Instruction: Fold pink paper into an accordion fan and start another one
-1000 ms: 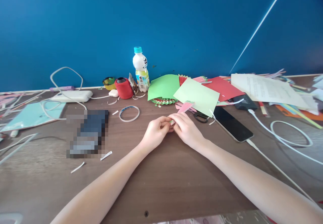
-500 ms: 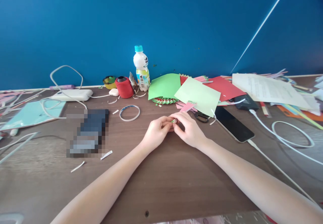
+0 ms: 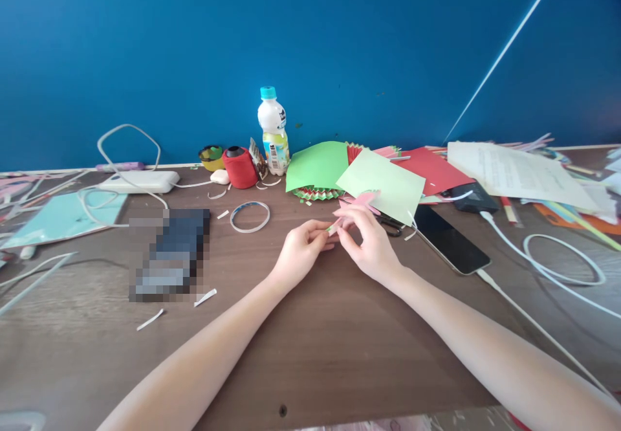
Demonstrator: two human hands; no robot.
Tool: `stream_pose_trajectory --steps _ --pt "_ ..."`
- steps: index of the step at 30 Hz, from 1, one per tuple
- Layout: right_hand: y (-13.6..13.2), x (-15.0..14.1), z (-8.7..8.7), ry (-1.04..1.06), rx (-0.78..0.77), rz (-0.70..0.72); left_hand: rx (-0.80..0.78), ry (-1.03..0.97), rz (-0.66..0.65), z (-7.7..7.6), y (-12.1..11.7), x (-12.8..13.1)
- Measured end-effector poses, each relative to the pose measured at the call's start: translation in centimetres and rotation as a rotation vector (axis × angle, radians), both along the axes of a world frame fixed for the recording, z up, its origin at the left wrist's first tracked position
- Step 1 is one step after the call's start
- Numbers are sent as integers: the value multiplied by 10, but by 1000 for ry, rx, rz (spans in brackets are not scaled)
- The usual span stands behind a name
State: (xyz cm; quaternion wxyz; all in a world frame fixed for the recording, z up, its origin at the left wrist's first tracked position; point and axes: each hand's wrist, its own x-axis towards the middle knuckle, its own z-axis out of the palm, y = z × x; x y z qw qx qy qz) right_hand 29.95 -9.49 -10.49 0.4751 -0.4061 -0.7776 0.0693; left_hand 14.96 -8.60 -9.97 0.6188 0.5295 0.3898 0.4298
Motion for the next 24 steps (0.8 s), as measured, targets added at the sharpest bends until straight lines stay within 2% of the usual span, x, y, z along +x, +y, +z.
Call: stream_pose_trajectory --steps 6,16,24 --pt "-2 -3 2 33 48 44 -3 -33 33 1 0 0" --pt "2 -3 -3 269 -306 70 102 90 -31 0 -3 0" --pt "4 0 -3 248 -374 93 113 116 -58 -2 -3 -1"
